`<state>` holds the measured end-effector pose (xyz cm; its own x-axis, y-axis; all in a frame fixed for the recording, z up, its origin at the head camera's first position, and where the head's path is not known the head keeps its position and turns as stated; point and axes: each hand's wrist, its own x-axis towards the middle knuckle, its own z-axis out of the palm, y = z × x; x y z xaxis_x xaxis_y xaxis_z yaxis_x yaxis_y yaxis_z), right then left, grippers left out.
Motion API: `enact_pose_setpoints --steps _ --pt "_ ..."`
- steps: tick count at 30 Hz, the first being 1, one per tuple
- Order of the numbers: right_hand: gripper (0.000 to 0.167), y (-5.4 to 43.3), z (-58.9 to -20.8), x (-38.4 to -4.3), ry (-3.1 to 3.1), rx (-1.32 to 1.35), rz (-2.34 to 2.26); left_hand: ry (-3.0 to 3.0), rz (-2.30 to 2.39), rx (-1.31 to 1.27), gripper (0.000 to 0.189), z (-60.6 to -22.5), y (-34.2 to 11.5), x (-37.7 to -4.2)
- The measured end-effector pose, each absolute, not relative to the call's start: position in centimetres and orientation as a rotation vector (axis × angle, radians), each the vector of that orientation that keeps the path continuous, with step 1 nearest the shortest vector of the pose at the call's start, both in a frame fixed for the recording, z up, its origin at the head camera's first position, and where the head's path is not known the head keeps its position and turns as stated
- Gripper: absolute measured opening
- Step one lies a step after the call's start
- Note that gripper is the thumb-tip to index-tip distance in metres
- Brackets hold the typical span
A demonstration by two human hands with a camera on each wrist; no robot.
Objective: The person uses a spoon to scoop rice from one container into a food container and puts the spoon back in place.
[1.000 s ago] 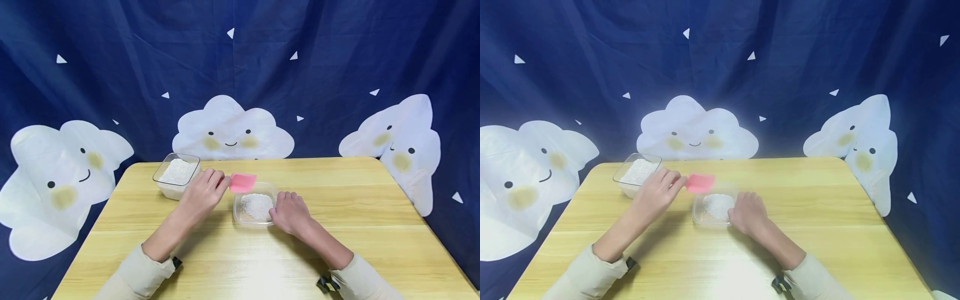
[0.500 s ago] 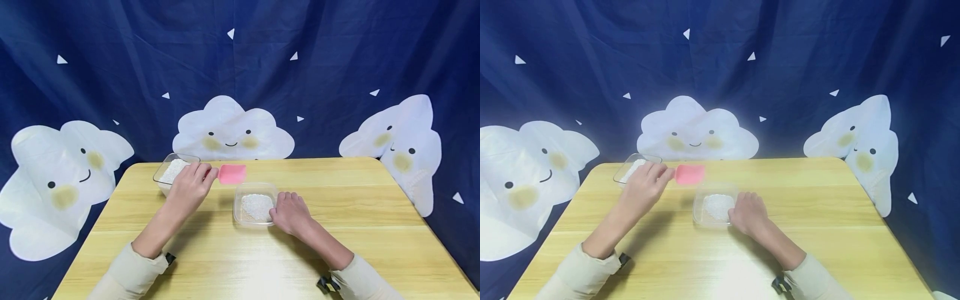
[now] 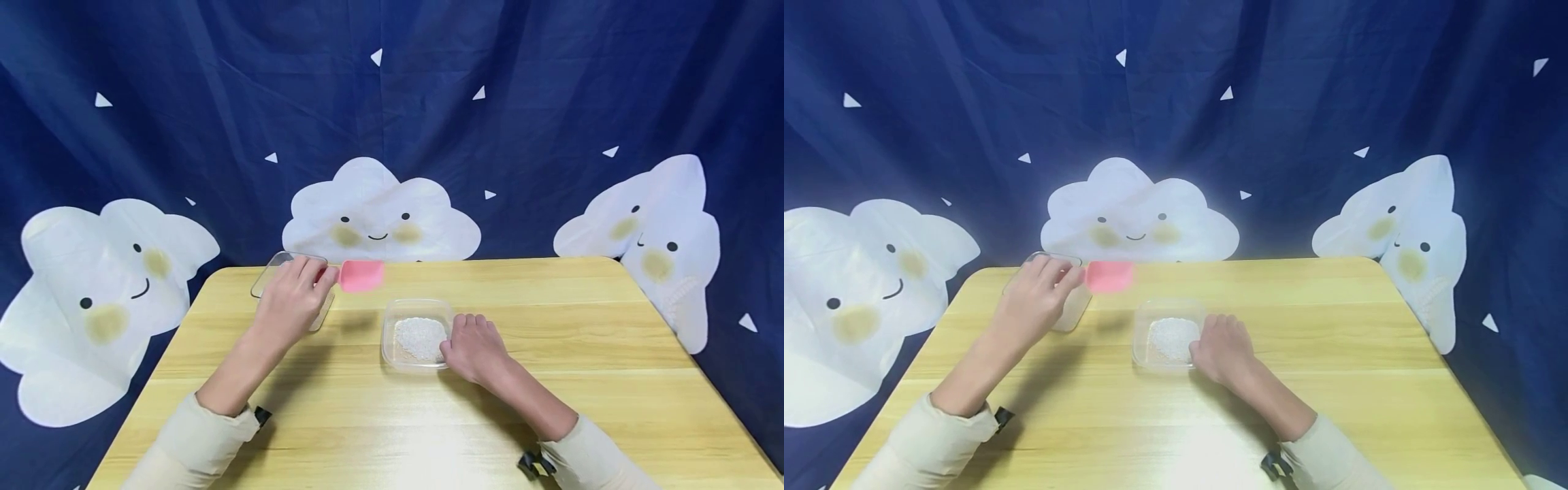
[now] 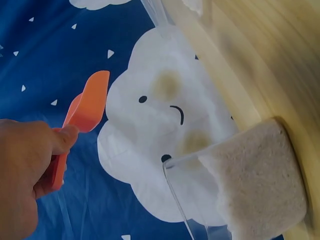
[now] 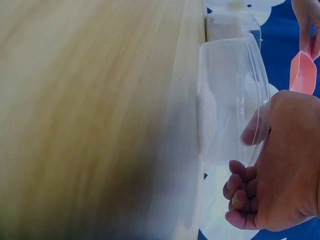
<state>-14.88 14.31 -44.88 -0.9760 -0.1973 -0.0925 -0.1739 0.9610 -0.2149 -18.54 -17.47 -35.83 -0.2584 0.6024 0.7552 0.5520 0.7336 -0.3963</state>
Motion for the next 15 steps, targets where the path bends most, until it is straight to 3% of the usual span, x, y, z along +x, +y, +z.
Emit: enact_pose_setpoints --steps 15 --pt "0.033 14.3 -44.9 -14.9 3.004 -0.291 -0.31 -1.981 0.055 -0.791 0.015 -35.3 -20.7 -19.5"
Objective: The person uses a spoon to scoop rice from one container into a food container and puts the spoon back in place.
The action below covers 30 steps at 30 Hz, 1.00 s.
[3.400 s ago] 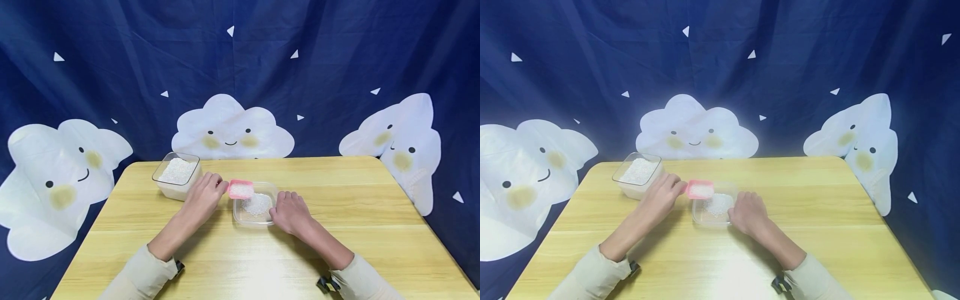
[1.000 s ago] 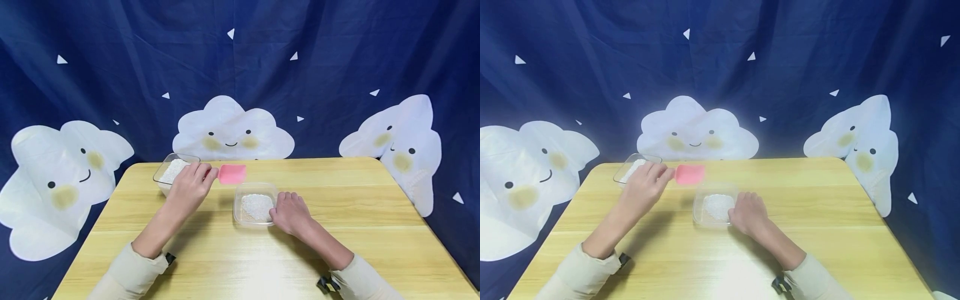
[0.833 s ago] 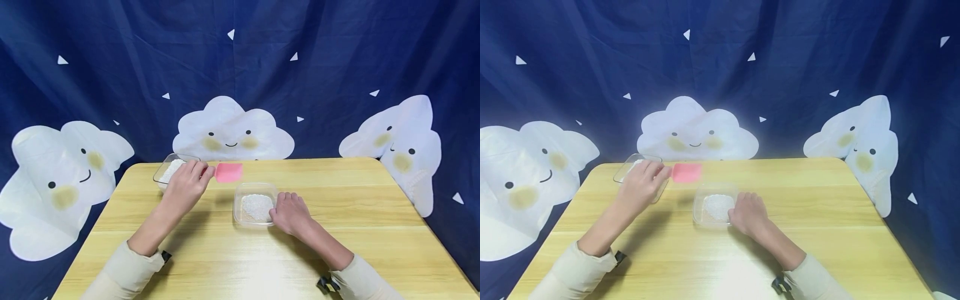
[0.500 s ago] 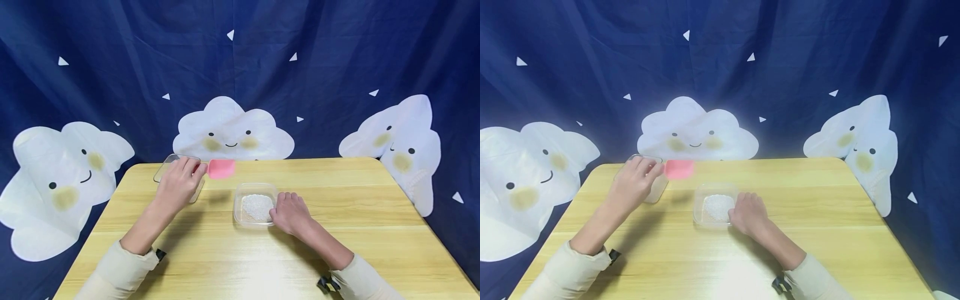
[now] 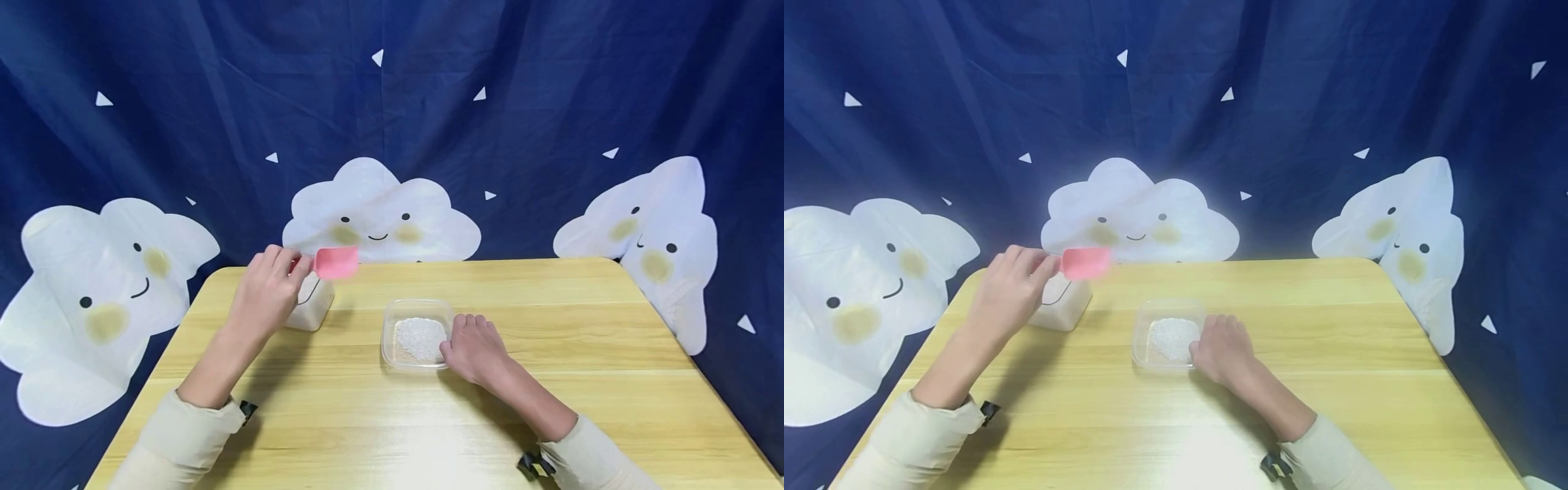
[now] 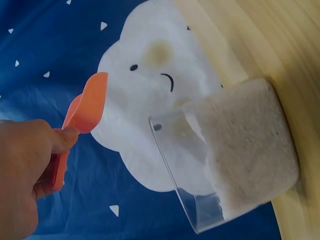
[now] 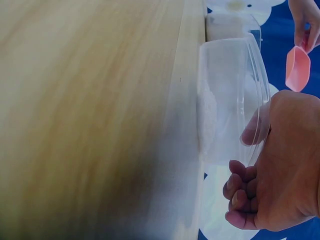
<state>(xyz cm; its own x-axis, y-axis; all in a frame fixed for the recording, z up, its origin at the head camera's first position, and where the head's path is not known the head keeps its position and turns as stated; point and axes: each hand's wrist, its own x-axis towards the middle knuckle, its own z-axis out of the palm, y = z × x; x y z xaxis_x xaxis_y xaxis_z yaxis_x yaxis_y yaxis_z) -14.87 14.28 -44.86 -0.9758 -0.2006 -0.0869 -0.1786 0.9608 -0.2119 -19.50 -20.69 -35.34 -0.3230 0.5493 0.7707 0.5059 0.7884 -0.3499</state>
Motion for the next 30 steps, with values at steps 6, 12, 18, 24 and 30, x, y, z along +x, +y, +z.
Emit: enact_pose_setpoints --steps 6,12,18,24,30 --pt "0.033 14.3 -45.0 -15.0 3.005 -0.288 -0.308 -2.022 0.048 -0.766 0.012 -35.5 -21.7 -19.7" --pt "0.032 14.4 -45.1 -14.9 3.007 -0.287 -0.314 -2.026 0.036 -0.737 0.013 -35.6 -22.9 -20.0" --pt "0.03 14.4 -45.2 -15.1 3.007 -0.284 -0.328 -2.093 0.073 -0.672 0.02 -35.4 -24.2 -20.2" --pt "0.032 14.4 -45.3 -15.1 3.013 -0.287 -0.317 -2.122 0.081 -0.639 0.018 -35.9 -25.3 -20.6" --pt "0.033 14.3 -45.2 -15.1 3.007 -0.289 -0.308 -2.133 0.078 -0.622 0.019 -36.5 -26.1 -20.8"
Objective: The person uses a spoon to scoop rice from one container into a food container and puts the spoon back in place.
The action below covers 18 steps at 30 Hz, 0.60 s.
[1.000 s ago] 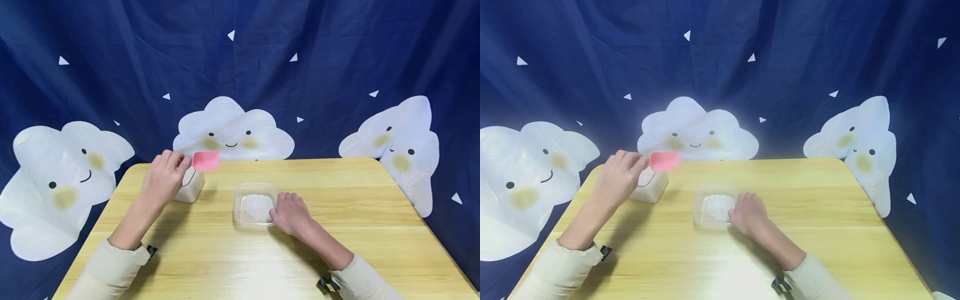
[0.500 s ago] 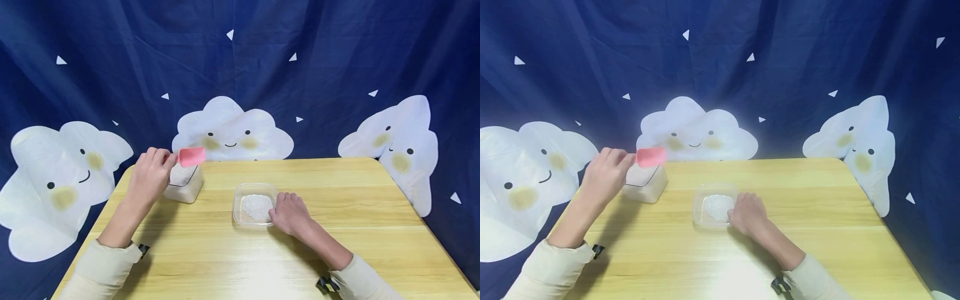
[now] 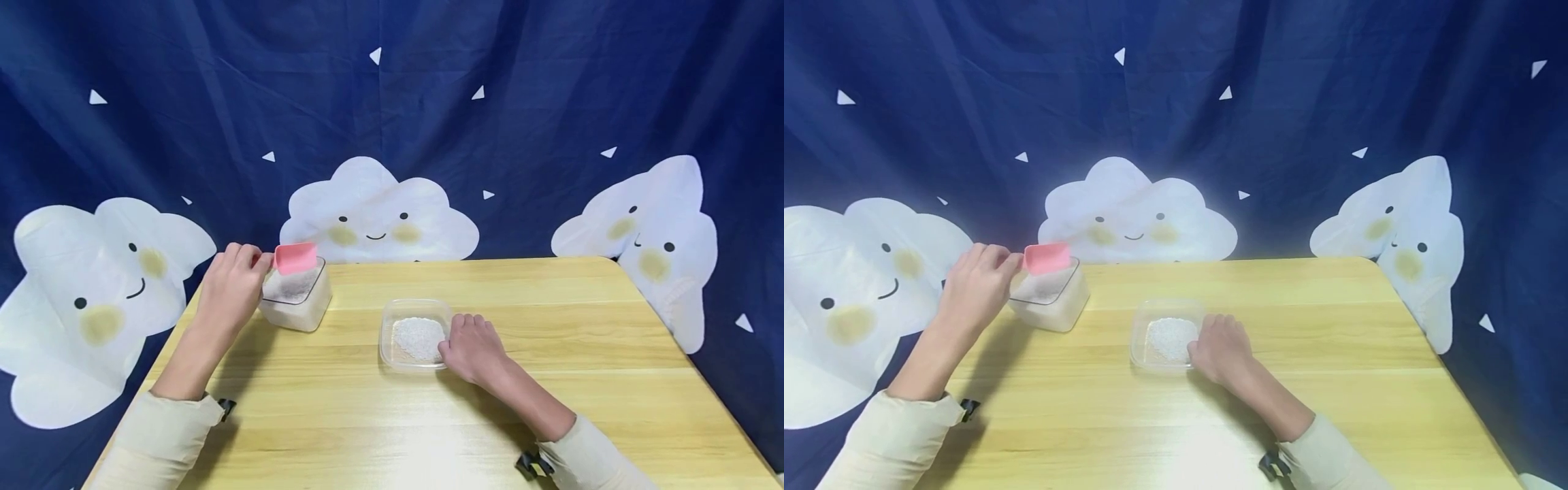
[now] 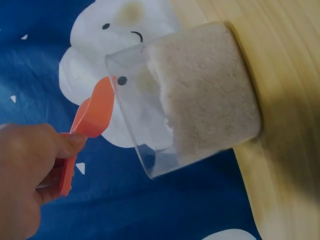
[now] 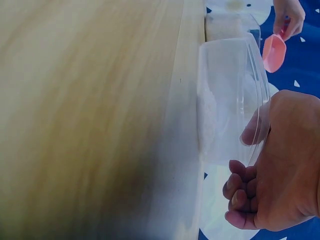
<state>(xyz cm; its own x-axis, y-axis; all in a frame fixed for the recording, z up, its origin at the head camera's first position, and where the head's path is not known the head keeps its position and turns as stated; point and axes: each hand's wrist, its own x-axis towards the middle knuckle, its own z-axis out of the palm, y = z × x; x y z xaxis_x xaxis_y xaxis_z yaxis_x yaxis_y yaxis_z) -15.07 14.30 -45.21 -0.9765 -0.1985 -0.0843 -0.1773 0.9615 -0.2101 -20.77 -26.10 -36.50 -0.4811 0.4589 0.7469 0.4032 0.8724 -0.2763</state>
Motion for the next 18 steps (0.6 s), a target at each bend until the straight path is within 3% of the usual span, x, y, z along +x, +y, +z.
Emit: enact_pose_setpoints --steps 18 --pt "0.029 14.35 -45.07 -15.06 3.002 -0.294 -0.297 -2.095 0.28 -0.601 0.026 -36.41 -26.73 -21.14"
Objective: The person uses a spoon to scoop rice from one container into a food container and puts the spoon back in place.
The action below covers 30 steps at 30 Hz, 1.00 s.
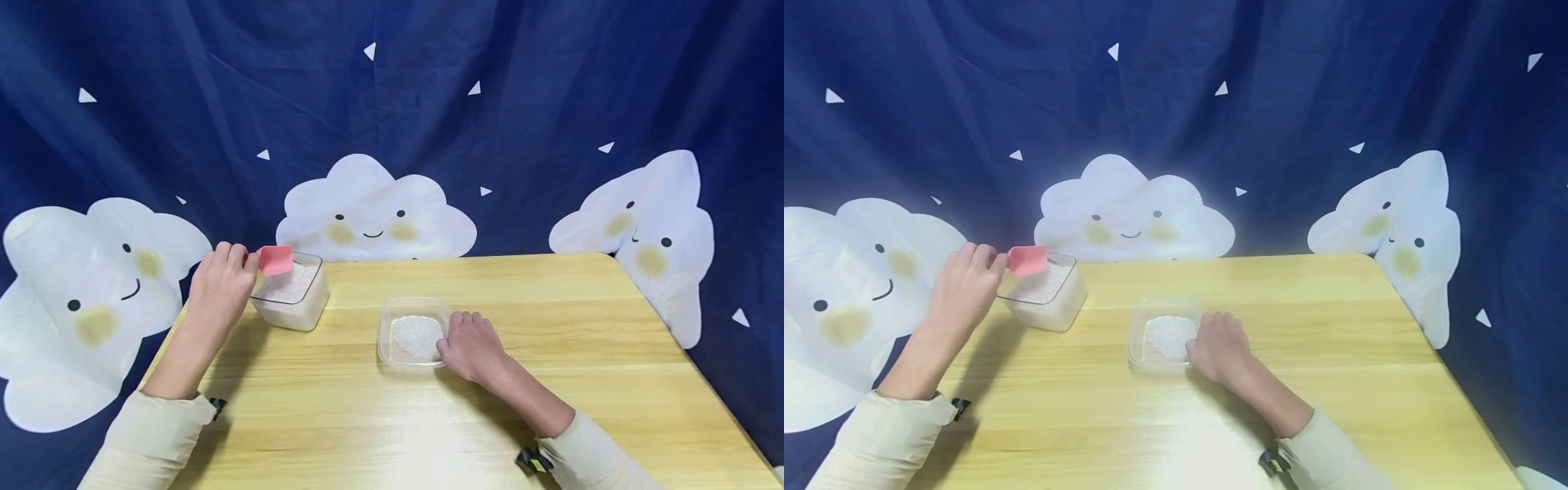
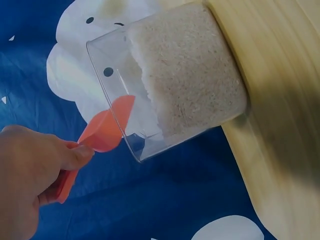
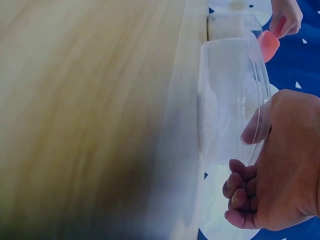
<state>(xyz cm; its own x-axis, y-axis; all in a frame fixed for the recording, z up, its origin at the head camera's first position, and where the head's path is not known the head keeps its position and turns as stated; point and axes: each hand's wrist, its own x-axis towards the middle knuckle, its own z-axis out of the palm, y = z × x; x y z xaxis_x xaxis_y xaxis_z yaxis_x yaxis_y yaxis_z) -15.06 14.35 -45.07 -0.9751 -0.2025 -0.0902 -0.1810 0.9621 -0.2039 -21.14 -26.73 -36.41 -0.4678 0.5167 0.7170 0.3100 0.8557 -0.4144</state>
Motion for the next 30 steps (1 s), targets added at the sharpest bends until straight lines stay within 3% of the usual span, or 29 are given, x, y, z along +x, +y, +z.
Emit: enact_pose_setpoints --steps 30 --pt "0.034 14.3 -45.0 -15.1 2.998 -0.293 -0.283 -2.152 0.364 -0.669 0.026 -38.3 -26.4 -22.5"
